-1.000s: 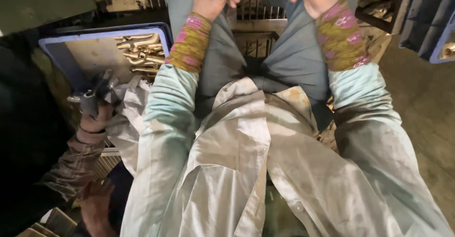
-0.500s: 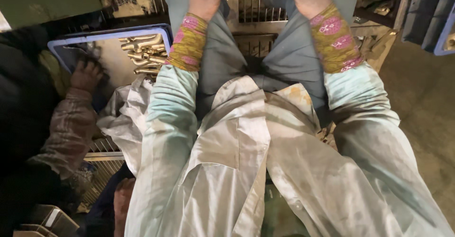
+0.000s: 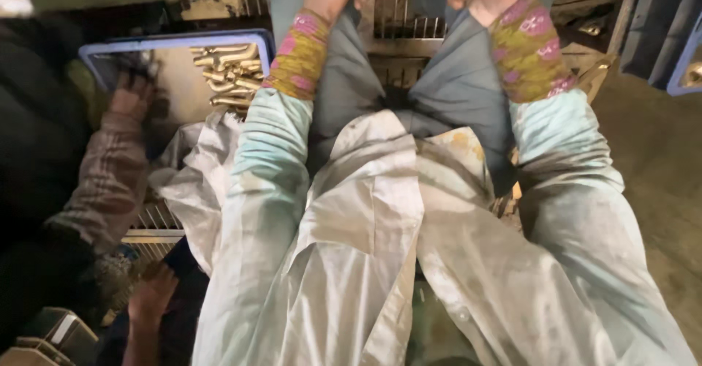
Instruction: The person sits cross-legged and repeatedly rubs brass pipe fittings against a grinding wheel to smooth their surfaces. They pick up each fitting from a nearby tray, rub it on the wheel, inspect it, and place it back into the tray.
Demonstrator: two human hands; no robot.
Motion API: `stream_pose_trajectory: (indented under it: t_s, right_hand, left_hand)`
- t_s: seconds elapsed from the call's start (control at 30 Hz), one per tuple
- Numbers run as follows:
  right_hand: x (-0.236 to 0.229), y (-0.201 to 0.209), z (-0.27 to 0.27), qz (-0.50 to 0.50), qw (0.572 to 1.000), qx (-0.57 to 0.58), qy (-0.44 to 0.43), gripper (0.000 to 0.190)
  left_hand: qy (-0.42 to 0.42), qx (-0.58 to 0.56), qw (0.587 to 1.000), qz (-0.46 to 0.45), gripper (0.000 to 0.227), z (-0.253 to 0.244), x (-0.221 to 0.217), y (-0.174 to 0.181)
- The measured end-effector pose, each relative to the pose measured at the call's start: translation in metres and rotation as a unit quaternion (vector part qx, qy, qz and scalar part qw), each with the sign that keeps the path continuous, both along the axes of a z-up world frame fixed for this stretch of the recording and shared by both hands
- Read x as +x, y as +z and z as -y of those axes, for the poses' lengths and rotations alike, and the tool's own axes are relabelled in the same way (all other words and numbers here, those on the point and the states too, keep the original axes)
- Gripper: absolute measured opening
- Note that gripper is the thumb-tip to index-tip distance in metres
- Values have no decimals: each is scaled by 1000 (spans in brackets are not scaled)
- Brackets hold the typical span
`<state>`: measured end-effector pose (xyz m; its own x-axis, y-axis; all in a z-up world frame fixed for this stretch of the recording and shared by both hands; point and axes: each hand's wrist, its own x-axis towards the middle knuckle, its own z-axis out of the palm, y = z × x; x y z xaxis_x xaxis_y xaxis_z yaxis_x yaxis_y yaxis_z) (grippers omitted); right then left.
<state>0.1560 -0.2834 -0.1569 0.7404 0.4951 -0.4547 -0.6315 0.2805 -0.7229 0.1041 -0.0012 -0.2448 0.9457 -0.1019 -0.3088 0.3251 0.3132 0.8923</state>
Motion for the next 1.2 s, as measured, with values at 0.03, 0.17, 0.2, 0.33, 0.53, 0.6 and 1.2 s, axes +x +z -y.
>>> stream_pose_trajectory:
  t_s: [0.03, 0.17, 0.2, 0.33, 0.53, 0.6, 1.2]
  right_hand:
    - [-18, 22, -5, 25, 998, -55, -26, 20]
    - [-95, 108, -6, 388, 900, -199, -5, 22]
    - [-118, 125, -4, 505, 816, -282, -9, 30]
    - [-150, 159, -17, 594, 783, -180, -47, 37]
    - [-148, 192, -15, 596, 788, -140, -71, 36]
    - [-148, 200, -9, 594, 790, -146, -48, 36]
    - [-144, 232, -36, 680, 715, -160, -32, 26]
  left_hand:
    - [5, 2, 1000, 16, 21, -1, -8, 17]
    - [27, -88, 988, 125, 30, -3, -58, 112]
    - [37, -110, 984, 138, 35, 1, -75, 135]
    - [58, -111, 975, 183, 46, 17, -106, 214]
    - [59, -73, 951, 295, 42, 8, -129, 267]
    - [71, -32, 946, 315, 43, 6, -138, 272]
    - [116, -9, 940, 320, 55, -7, -170, 276]
